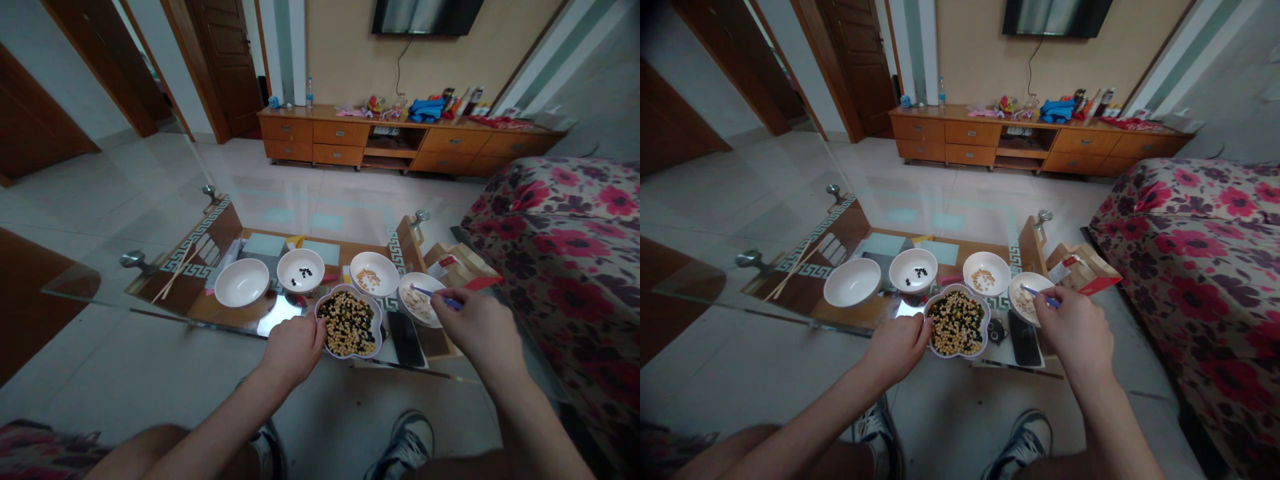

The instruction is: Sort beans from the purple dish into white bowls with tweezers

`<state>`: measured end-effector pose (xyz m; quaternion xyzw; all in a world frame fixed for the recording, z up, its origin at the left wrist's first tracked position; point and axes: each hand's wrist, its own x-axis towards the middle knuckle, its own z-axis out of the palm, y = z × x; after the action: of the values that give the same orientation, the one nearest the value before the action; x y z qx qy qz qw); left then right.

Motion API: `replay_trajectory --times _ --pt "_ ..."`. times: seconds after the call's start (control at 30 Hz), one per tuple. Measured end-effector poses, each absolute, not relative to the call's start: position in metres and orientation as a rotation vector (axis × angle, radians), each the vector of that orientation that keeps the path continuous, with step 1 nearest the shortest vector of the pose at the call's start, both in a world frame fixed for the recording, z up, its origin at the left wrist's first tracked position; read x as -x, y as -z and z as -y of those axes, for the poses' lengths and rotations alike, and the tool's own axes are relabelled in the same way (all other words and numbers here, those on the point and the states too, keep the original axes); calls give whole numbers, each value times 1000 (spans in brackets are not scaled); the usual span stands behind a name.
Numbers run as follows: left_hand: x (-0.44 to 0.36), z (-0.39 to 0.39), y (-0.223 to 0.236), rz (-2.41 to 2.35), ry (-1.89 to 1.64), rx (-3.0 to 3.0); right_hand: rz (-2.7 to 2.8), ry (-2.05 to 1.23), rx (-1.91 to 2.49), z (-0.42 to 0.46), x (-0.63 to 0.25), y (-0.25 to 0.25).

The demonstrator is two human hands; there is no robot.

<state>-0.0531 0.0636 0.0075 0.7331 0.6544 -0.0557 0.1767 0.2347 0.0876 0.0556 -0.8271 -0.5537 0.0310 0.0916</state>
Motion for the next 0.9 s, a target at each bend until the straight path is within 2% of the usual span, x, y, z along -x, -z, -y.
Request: replay_trajectory --times 0.27,0.67,0.9 --pt "53 -63 -6 -1857 143 -2084 1597 -241 2607 -87 -242 -53" --pt "53 -64 -7 -1849 153 -2078 1570 -116 2533 -85 -237 -56" --pt "53 -63 -5 -1852 146 -2079 1601 16 2191 -86 -221 -51"
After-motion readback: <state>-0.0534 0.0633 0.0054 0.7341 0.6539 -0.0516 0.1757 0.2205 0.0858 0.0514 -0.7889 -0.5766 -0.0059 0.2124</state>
